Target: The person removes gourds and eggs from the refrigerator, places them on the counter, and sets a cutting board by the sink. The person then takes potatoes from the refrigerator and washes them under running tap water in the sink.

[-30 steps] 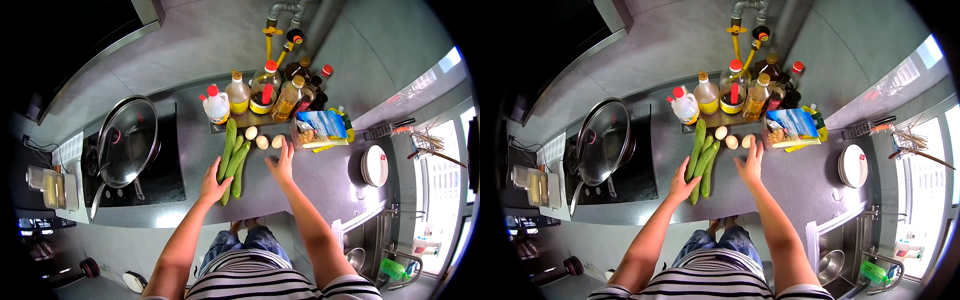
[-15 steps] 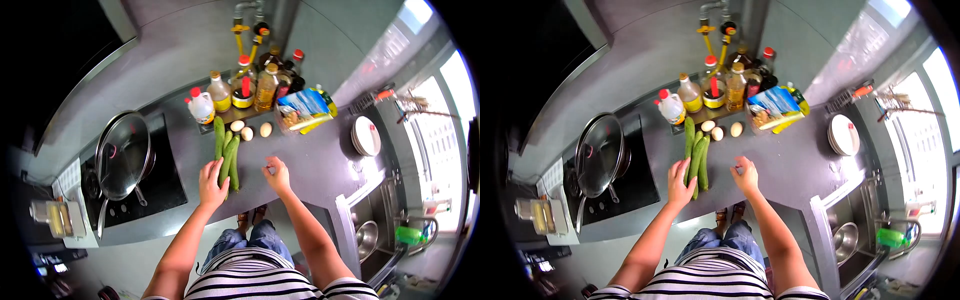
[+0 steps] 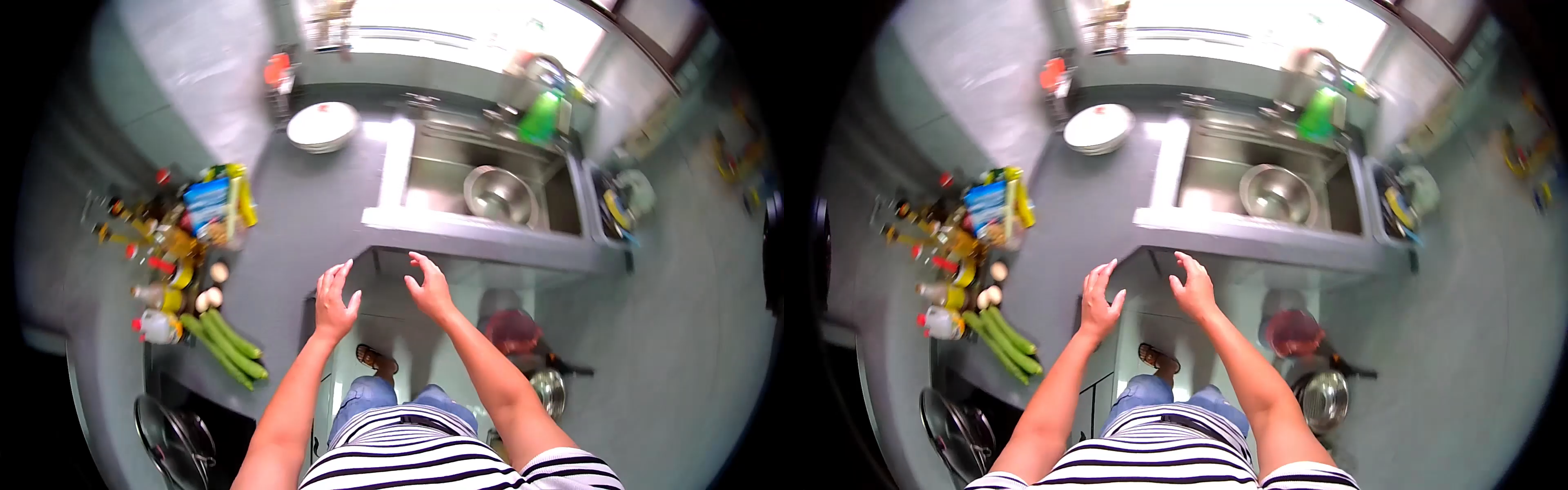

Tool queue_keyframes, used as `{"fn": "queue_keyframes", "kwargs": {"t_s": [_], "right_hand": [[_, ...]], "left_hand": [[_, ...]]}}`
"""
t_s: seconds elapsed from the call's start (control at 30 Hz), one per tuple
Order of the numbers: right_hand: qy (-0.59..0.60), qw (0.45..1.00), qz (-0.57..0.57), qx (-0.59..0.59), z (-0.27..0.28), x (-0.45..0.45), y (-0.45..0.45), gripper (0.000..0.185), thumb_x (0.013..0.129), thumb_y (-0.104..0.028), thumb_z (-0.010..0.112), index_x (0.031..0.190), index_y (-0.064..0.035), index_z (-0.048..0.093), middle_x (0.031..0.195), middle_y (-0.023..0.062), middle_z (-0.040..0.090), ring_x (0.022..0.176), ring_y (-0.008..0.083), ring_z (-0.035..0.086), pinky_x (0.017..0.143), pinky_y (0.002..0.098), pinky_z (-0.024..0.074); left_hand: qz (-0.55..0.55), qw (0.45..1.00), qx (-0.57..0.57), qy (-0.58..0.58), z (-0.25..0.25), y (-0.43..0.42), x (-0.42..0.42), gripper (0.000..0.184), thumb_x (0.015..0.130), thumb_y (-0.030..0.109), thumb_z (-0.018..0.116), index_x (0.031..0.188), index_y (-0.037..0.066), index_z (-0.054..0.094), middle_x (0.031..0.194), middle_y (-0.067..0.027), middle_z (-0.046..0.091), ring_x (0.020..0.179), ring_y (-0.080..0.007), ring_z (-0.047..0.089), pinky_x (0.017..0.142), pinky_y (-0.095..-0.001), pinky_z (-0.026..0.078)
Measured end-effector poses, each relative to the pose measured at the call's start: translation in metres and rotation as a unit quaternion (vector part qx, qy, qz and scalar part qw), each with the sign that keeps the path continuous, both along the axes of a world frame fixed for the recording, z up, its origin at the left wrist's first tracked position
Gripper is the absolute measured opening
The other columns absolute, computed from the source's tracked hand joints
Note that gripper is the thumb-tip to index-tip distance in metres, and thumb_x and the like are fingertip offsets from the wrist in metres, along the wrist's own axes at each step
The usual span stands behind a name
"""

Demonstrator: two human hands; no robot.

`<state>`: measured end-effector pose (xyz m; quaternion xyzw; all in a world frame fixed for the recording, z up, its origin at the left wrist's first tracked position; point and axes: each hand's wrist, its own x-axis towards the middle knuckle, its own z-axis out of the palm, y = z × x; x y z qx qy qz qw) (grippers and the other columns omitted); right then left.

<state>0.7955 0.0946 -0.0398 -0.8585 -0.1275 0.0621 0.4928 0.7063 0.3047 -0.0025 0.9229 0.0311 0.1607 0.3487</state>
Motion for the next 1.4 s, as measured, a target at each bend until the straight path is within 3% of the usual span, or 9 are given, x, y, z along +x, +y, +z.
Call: {"fn": "queue_keyframes", "kwargs": {"t_s": [0.23, 0.53, 0.83, 0.97, 1.07, 1.13, 1.17, 1.27, 1.4], "right_hand": [[-0.072, 0.969, -0.236, -0.010, -0.023, -0.118, -0.209, 0.059, 0.079, -0.011, 0.065, 0.135, -0.0067, 0.047, 0.129, 0.0162, 0.054, 0.118, 0.0354, 0.052, 0.102, 0.0414, 0.0413], [0.009, 0.882, -0.468, -0.063, -0.061, -0.330, -0.370, 0.062, 0.078, -0.010, 0.066, 0.137, -0.0085, 0.044, 0.126, 0.0186, 0.054, 0.119, 0.0367, 0.051, 0.098, 0.0424, 0.0433], [0.061, 0.722, -0.686, -0.060, -0.051, -0.480, -0.400, 0.061, 0.080, -0.010, 0.067, 0.137, -0.0106, 0.044, 0.130, 0.0180, 0.051, 0.120, 0.0372, 0.050, 0.098, 0.0419, 0.0443], [0.081, 0.686, -0.717, -0.093, -0.066, -0.537, -0.394, 0.060, 0.080, -0.011, 0.068, 0.135, -0.0102, 0.046, 0.129, 0.0179, 0.053, 0.121, 0.0376, 0.050, 0.101, 0.0417, 0.0429], [0.115, 0.654, -0.741, -0.103, -0.074, -0.581, -0.392, 0.058, 0.079, -0.013, 0.069, 0.133, -0.0085, 0.048, 0.127, 0.0191, 0.055, 0.118, 0.0381, 0.052, 0.100, 0.0427, 0.0430], [0.137, 0.638, -0.753, -0.089, -0.092, -0.613, -0.394, 0.058, 0.079, -0.014, 0.070, 0.133, -0.0077, 0.049, 0.127, 0.0202, 0.055, 0.118, 0.0384, 0.052, 0.100, 0.0432, 0.0433], [0.115, 0.620, -0.766, -0.123, -0.111, -0.631, -0.395, 0.054, 0.081, -0.019, 0.070, 0.130, -0.0052, 0.052, 0.122, 0.0159, 0.059, 0.113, 0.0313, 0.057, 0.095, 0.0390, 0.0461], [0.197, 0.508, -0.802, 0.245, -0.142, -0.681, -0.413, 0.051, 0.085, -0.025, 0.070, 0.128, -0.0029, 0.054, 0.114, 0.0097, 0.062, 0.104, 0.0206, 0.058, 0.088, 0.0323, 0.0475], [0.257, 0.364, -0.806, 0.389, -0.171, -0.738, -0.438, 0.048, 0.092, -0.043, 0.060, 0.126, -0.0102, 0.053, 0.120, 0.0074, 0.060, 0.107, 0.0201, 0.056, 0.085, 0.0369, 0.0482]], "left_hand": [[-0.226, 0.973, -0.015, 0.052, -0.021, -0.203, -0.015, 0.074, 0.076, 0.007, 0.070, 0.143, 0.016, 0.042, 0.139, -0.0139, 0.045, 0.127, -0.0345, 0.044, 0.106, -0.0415, 0.038], [-0.477, 0.864, -0.004, 0.160, -0.046, -0.384, -0.116, 0.074, 0.077, 0.007, 0.070, 0.144, 0.013, 0.040, 0.140, -0.0162, 0.044, 0.128, -0.0351, 0.044, 0.106, -0.0402, 0.039], [-0.676, 0.699, -0.010, 0.232, -0.079, -0.474, -0.178, 0.073, 0.077, 0.005, 0.069, 0.144, 0.010, 0.039, 0.136, -0.0195, 0.047, 0.124, -0.0378, 0.047, 0.104, -0.0408, 0.041], [-0.711, 0.669, 0.007, 0.216, -0.095, -0.492, -0.203, 0.074, 0.080, 0.006, 0.069, 0.146, 0.013, 0.036, 0.140, -0.0122, 0.045, 0.121, -0.0295, 0.050, 0.087, -0.0364, 0.050], [-0.725, 0.640, 0.004, 0.256, -0.084, -0.504, -0.231, 0.071, 0.079, 0.007, 0.069, 0.143, 0.011, 0.039, 0.135, -0.0178, 0.049, 0.123, -0.0364, 0.049, 0.103, -0.0404, 0.042], [-0.743, 0.625, 0.033, 0.237, -0.101, -0.511, -0.250, 0.072, 0.080, 0.007, 0.069, 0.144, 0.013, 0.038, 0.136, -0.0132, 0.049, 0.118, -0.0300, 0.052, 0.091, -0.0379, 0.048], [-0.751, 0.618, 0.048, 0.228, -0.110, -0.515, -0.260, 0.072, 0.080, 0.007, 0.069, 0.145, 0.014, 0.038, 0.136, -0.0110, 0.049, 0.115, -0.0269, 0.054, 0.085, -0.0366, 0.051], [-0.756, 0.601, 0.060, 0.252, -0.115, -0.532, -0.296, 0.070, 0.080, 0.009, 0.069, 0.144, 0.014, 0.040, 0.133, -0.0114, 0.051, 0.112, -0.0265, 0.056, 0.085, -0.0367, 0.051], [-0.765, 0.580, 0.089, 0.264, -0.137, -0.560, -0.345, 0.068, 0.081, 0.012, 0.069, 0.143, 0.015, 0.041, 0.132, -0.0128, 0.052, 0.115, -0.0303, 0.054, 0.091, -0.0383, 0.049]]}}
